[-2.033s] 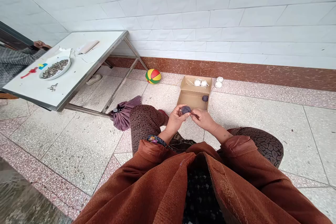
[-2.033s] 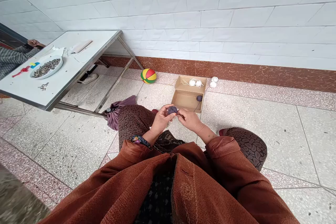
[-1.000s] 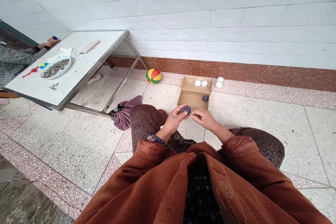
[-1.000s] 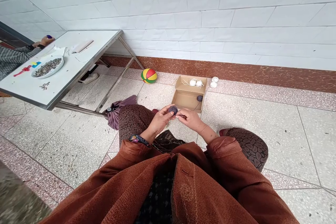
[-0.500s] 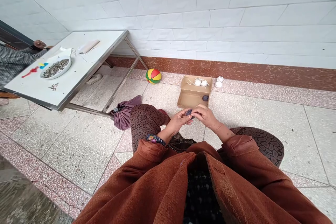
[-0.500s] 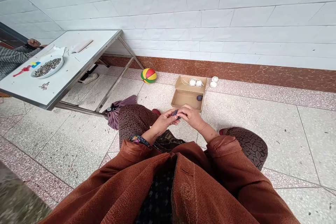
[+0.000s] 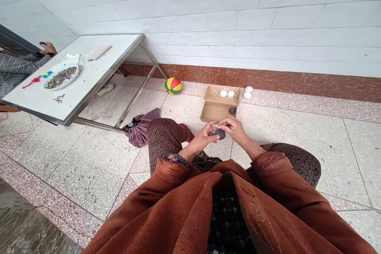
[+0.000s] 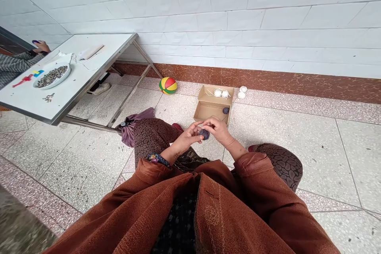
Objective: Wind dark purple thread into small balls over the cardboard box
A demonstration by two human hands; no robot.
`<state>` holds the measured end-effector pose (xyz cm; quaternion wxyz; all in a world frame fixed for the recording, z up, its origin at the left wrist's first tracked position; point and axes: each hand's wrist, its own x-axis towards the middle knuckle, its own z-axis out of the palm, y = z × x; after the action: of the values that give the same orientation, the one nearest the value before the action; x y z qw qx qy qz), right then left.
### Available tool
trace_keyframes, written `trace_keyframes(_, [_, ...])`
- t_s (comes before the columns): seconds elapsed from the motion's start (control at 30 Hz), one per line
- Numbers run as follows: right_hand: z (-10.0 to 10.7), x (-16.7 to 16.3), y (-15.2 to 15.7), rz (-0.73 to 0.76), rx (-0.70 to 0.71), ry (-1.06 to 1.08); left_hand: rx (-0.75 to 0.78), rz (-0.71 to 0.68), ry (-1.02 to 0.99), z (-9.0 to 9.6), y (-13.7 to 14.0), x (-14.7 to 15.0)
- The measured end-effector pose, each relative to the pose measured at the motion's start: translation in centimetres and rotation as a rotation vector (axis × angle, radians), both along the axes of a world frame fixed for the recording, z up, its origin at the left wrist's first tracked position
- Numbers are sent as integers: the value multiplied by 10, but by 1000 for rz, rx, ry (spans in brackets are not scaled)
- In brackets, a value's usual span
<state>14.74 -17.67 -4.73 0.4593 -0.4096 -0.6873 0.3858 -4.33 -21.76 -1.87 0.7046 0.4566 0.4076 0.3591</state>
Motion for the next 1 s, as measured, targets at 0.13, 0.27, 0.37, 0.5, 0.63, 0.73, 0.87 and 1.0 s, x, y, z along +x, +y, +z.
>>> trace_keyframes(0.13, [-3, -3, 0, -36, -121, 88, -40, -37, -115, 6, -3, 3])
trace_keyframes(0.27, [-13, -8, -1, -15, -204, 133, -101, 33, -231, 11, -3, 4])
trace_keyframes(0.37, [-19, -9, 1, -13, -156, 83, -140, 130, -244, 10, -1, 3])
trace_keyframes(0.5, [-21, -8, 0, 37, -17, -54, -149, 265, -261, 6, 4, -1])
trace_keyframes(0.63, [-16, -9, -5, 156, 46, -146, -109, 355, -173, 1, 9, -8])
trace_keyframes(0.73, [-7, -9, -9, 275, 33, -143, -28, 417, 15, -2, 12, -12])
trace_keyframes(0.87, [5, -7, -10, 329, -14, -30, 103, 390, 223, -6, 11, -13])
trace_keyframes(1.0, [7, -2, -3, 192, -38, 83, 146, 224, 191, -3, 6, -5])
